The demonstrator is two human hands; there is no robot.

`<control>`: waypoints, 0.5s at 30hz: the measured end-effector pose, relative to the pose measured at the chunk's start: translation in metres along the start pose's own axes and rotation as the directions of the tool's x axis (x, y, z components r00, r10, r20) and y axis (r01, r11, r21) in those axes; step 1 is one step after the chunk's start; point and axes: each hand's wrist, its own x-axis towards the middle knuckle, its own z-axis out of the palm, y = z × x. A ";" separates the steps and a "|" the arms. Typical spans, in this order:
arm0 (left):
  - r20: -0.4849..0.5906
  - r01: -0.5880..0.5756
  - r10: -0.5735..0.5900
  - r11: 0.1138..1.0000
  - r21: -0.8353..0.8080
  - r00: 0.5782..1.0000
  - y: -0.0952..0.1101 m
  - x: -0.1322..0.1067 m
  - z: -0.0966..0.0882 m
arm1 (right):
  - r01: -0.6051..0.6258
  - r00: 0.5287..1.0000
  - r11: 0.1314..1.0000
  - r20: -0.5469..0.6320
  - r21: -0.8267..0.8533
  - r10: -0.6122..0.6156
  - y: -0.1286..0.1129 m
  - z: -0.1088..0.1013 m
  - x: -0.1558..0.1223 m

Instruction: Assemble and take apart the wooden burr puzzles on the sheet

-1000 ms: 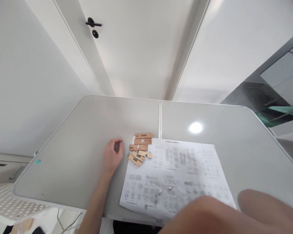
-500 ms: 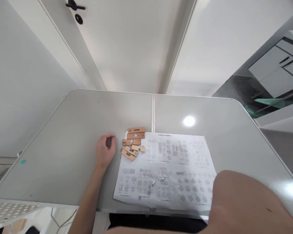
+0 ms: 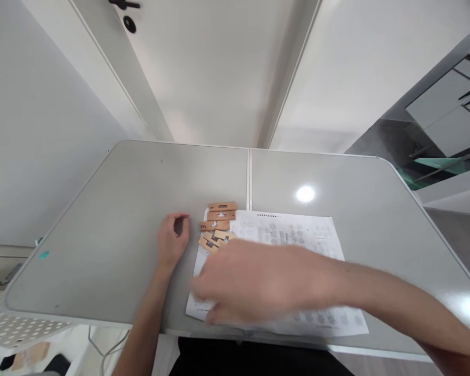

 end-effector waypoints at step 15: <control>-0.015 -0.021 0.020 0.999 -0.037 1.000 -0.003 -0.001 -0.003 | -0.234 0.971 0.939 -0.103 -0.251 0.215 0.157 0.014 0.064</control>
